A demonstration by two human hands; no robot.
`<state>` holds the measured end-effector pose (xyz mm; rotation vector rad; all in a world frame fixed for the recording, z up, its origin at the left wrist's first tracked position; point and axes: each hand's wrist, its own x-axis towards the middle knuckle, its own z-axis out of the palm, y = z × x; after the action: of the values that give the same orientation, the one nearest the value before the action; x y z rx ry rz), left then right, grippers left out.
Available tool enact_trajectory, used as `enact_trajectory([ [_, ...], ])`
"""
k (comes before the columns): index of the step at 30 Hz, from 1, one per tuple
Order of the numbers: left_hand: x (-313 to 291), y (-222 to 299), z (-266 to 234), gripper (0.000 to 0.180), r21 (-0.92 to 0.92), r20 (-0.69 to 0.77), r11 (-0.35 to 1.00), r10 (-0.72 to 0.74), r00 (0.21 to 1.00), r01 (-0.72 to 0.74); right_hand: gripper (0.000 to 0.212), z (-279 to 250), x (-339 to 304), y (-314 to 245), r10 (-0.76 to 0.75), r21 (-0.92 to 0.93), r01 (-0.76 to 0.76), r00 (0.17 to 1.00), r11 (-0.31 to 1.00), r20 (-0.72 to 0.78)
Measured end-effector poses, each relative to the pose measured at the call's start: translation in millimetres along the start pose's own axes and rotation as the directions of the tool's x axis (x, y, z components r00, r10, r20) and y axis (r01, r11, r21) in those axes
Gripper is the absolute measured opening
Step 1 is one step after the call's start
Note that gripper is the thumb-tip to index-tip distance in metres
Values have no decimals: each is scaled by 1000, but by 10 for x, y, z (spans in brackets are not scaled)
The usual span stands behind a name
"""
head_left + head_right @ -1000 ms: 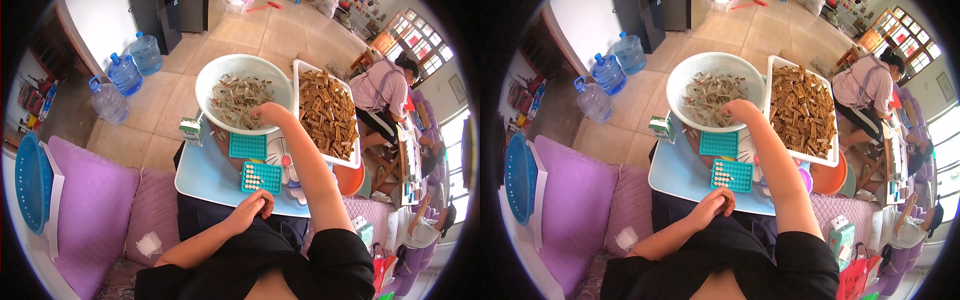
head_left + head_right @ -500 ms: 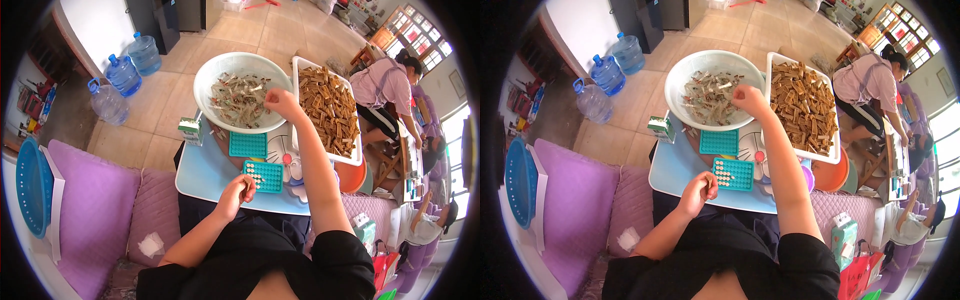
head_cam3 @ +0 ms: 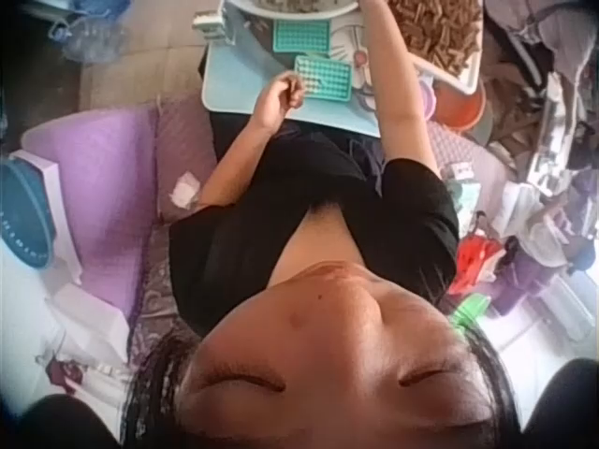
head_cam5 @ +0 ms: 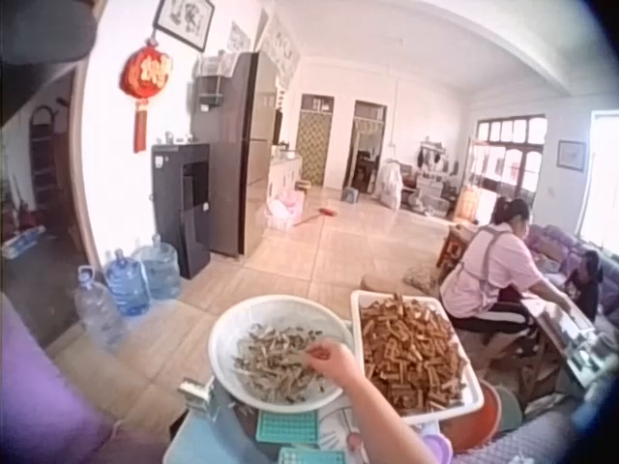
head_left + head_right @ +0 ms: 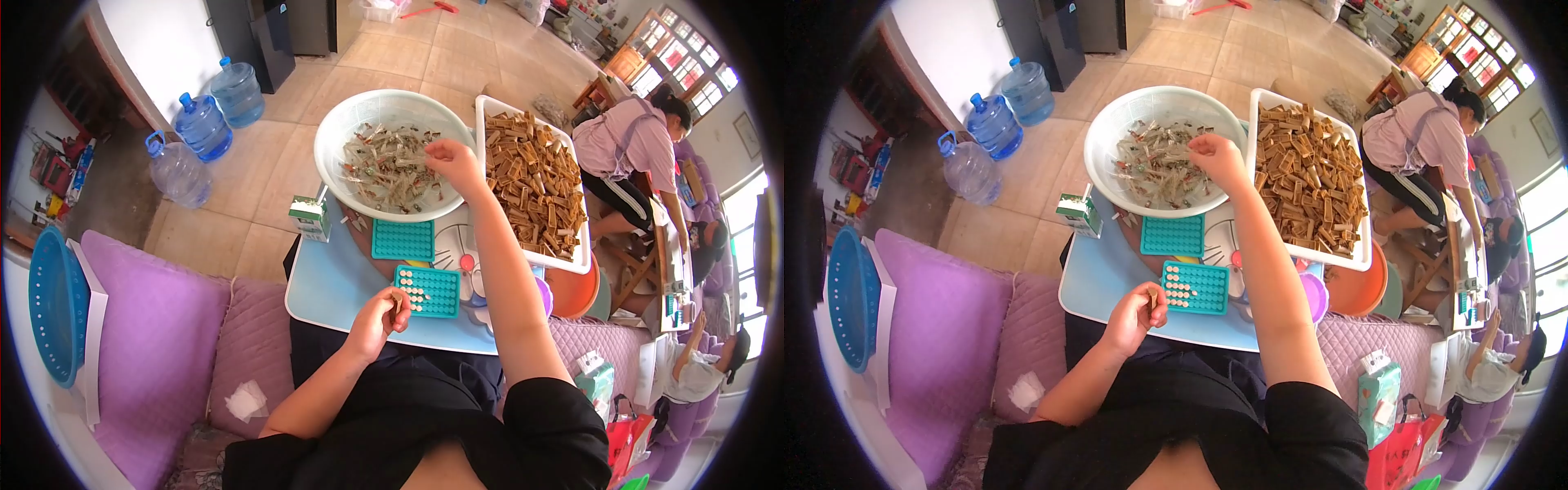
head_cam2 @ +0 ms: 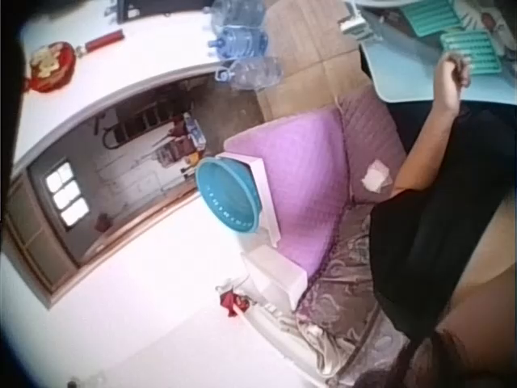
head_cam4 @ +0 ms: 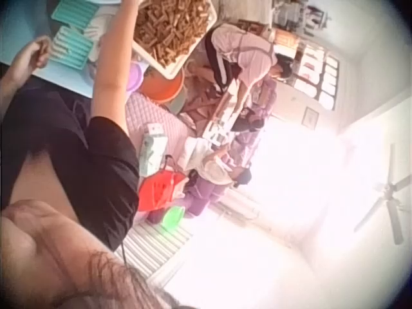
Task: The person assembles small green plastic inserts into larger brown plastic housings by hand.
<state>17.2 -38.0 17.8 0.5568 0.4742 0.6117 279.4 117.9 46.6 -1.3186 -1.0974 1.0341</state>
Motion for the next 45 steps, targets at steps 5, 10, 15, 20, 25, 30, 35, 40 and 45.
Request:
enact_trajectory([
  [5,21,32,-91,18,6,-42,1000,28,999,-28,18,5,-8,77,-123,-621,59,991,782,-61],
  [10,11,25,-135,20,-32,-10,999,25,1000,-25,20,108,20,127,-168,-903,-106,967,417,-191],
  [15,34,-2,-92,20,-20,-15,1000,-2,1000,1,28,354,146,359,-208,-977,117,975,178,79],
  [20,59,21,45,18,11,-12,1000,-16,1000,16,19,516,218,579,42,-918,395,917,40,396],
  [25,18,27,-79,20,4,-29,1000,7,1000,-7,10,540,277,311,-200,-738,199,976,645,88],
  [30,37,114,-150,14,-10,-40,1000,12,999,-13,17,384,97,-96,-83,-58,82,996,995,-28],
  [35,153,199,-152,12,126,-230,984,153,961,-126,11,401,-542,-250,-116,69,105,976,992,183],
  [40,229,383,-22,33,75,-99,979,195,976,-189,11,543,-1495,-253,-62,227,-22,932,974,356],
  [45,260,304,71,25,52,-65,989,144,987,-141,16,510,-2009,-186,18,260,-117,935,958,354],
])
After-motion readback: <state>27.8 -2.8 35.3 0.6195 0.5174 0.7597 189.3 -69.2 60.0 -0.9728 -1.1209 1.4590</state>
